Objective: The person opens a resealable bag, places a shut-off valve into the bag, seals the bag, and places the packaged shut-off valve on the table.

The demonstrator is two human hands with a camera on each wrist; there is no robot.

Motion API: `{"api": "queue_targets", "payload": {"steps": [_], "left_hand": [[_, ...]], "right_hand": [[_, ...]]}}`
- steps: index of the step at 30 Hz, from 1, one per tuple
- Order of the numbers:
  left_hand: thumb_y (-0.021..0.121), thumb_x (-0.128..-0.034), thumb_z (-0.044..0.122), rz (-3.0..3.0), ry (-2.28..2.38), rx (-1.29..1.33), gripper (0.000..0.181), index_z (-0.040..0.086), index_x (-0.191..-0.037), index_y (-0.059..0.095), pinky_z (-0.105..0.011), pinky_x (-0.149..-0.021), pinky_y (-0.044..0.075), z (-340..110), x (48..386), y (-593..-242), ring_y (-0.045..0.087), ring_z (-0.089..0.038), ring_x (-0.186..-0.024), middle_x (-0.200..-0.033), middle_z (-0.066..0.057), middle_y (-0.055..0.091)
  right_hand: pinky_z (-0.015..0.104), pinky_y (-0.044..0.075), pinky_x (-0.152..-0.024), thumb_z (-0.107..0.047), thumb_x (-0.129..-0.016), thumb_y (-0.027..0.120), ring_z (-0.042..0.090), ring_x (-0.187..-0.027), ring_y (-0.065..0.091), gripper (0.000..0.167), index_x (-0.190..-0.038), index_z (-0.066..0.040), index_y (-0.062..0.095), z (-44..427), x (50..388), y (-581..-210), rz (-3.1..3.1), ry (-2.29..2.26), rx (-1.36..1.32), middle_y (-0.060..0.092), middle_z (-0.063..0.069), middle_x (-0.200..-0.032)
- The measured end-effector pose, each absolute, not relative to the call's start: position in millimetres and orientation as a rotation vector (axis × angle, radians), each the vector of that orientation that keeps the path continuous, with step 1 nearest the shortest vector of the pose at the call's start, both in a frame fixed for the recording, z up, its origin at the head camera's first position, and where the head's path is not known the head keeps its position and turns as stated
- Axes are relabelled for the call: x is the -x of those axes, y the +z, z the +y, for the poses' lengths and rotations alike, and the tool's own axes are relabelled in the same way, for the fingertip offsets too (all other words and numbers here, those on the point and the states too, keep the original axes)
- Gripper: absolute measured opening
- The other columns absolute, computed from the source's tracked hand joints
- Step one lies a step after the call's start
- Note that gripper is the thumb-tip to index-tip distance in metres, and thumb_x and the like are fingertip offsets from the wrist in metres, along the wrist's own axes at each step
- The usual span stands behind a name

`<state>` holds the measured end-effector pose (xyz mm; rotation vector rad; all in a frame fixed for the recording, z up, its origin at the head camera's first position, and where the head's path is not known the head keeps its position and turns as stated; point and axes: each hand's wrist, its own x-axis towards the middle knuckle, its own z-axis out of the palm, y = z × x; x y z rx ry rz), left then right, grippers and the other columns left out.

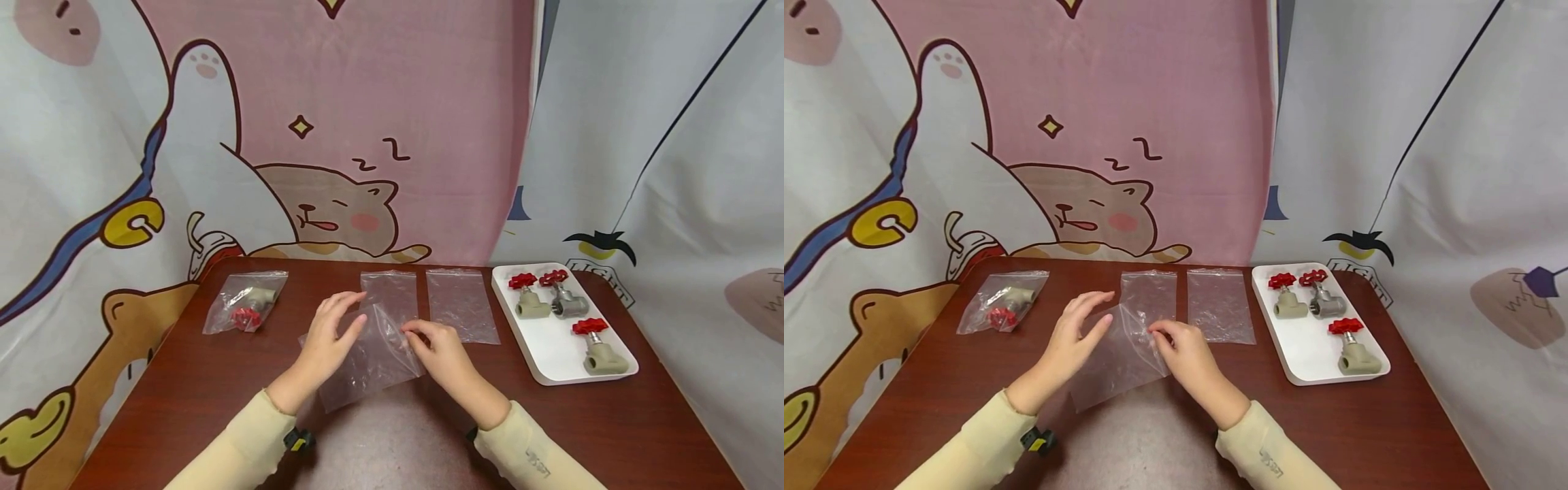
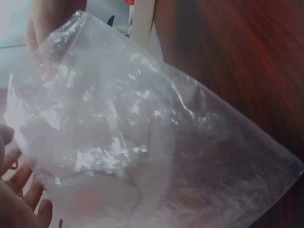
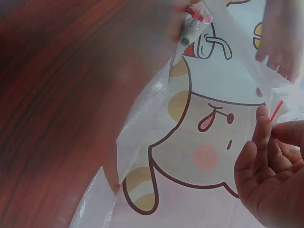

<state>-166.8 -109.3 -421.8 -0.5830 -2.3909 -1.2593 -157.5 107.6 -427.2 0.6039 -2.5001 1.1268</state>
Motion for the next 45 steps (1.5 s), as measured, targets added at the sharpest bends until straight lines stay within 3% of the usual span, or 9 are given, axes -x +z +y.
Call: {"api": "queue_targets", "payload": {"steps": [3,8,13,18,23,31,36,42,45], "left_hand": [[0.059,-0.0942,0.024,-2.392,-1.341,0.606,0.028,0.014,-0.120,0.063,-0.039,-0.093,0.045,-110.9,170.6,-425.9,0.055,-0.016,-0.112,-0.117,0.000,0.062],[0.065,-0.0897,0.020,-2.322,-1.487,0.572,0.012,0.013,-0.099,0.070,-0.024,-0.072,0.051,-109.3,173.1,-427.3,0.060,-0.008,-0.086,-0.095,0.001,0.067],[0.068,-0.0864,0.012,-2.283,-1.528,0.529,0.007,0.007,-0.091,0.070,-0.023,-0.064,0.051,-105.6,172.6,-421.8,0.057,-0.007,-0.073,-0.084,-0.004,0.068],[0.067,-0.0859,0.005,-2.301,-1.512,0.523,0.007,0.000,-0.090,0.069,-0.023,-0.063,0.052,-100.0,159.3,-397.5,0.058,-0.009,-0.073,-0.082,-0.009,0.068],[0.068,-0.0864,0.008,-2.291,-1.496,0.564,0.006,0.004,-0.091,0.070,-0.024,-0.062,0.052,-97.6,158.6,-394.9,0.059,-0.007,-0.072,-0.084,-0.005,0.068],[0.069,-0.0849,0.007,-2.248,-1.476,0.675,0.006,0.006,-0.090,0.071,-0.026,-0.060,0.051,-96.5,166.7,-402.8,0.059,-0.008,-0.070,-0.084,-0.006,0.070],[0.069,-0.0861,0.014,-2.222,-1.498,0.750,0.007,0.012,-0.091,0.072,-0.022,-0.066,0.051,-99.9,171.5,-407.6,0.061,-0.006,-0.075,-0.086,0.001,0.070],[0.071,-0.0837,0.010,-2.154,-1.464,0.848,0.007,0.009,-0.090,0.073,-0.024,-0.074,0.053,-100.3,172.6,-407.2,0.066,-0.014,-0.083,-0.088,-0.004,0.071],[0.071,-0.0829,0.010,-2.148,-1.444,0.880,0.007,0.009,-0.089,0.074,-0.024,-0.076,0.053,-100.2,172.3,-408.6,0.067,-0.016,-0.086,-0.090,-0.004,0.071]], "right_hand": [[0.019,0.047,-0.058,-0.003,-0.086,0.066,0.004,-0.066,0.057,0.011,-0.092,-0.009,0.072,106.2,156.2,-426.3,-2.515,1.185,-0.610,0.070,-0.001,-0.078],[0.019,0.048,-0.055,-0.003,-0.086,0.066,0.004,-0.063,0.058,0.010,-0.093,-0.009,0.072,105.0,156.4,-426.2,-2.526,1.227,-0.635,0.069,-0.002,-0.076],[0.025,0.049,-0.064,-0.007,-0.082,0.072,0.010,-0.075,0.058,0.016,-0.097,-0.012,0.069,106.5,158.8,-425.1,-2.476,1.107,-0.645,0.066,-0.003,-0.090],[0.022,0.046,-0.062,-0.002,-0.082,0.069,0.012,-0.079,0.056,0.016,-0.094,-0.011,0.065,104.0,159.2,-418.9,-2.326,1.170,-0.722,0.062,-0.001,-0.094],[0.017,0.050,-0.063,0.003,-0.086,0.064,0.009,-0.077,0.060,0.013,-0.089,-0.008,0.068,98.0,158.1,-415.8,-2.254,1.237,-0.832,0.067,0.000,-0.089],[0.017,0.052,-0.060,0.004,-0.080,0.070,0.009,-0.070,0.062,0.014,-0.092,-0.004,0.071,97.9,160.1,-414.5,-2.253,1.285,-0.906,0.070,0.006,-0.091],[0.019,0.053,-0.060,-0.001,-0.074,0.078,0.014,-0.072,0.065,0.027,-0.100,-0.002,0.070,99.3,160.4,-413.1,-2.308,1.291,-0.988,0.068,0.008,-0.096],[0.029,0.056,-0.075,-0.018,-0.065,0.087,0.022,-0.096,0.064,0.055,-0.114,-0.004,0.065,102.0,159.1,-408.9,-2.429,1.151,-1.038,0.064,0.008,-0.111],[0.030,0.055,-0.079,-0.025,-0.061,0.089,0.022,-0.101,0.063,0.064,-0.116,-0.005,0.064,102.5,159.0,-406.3,-2.484,1.092,-1.038,0.063,0.008,-0.114]]}}
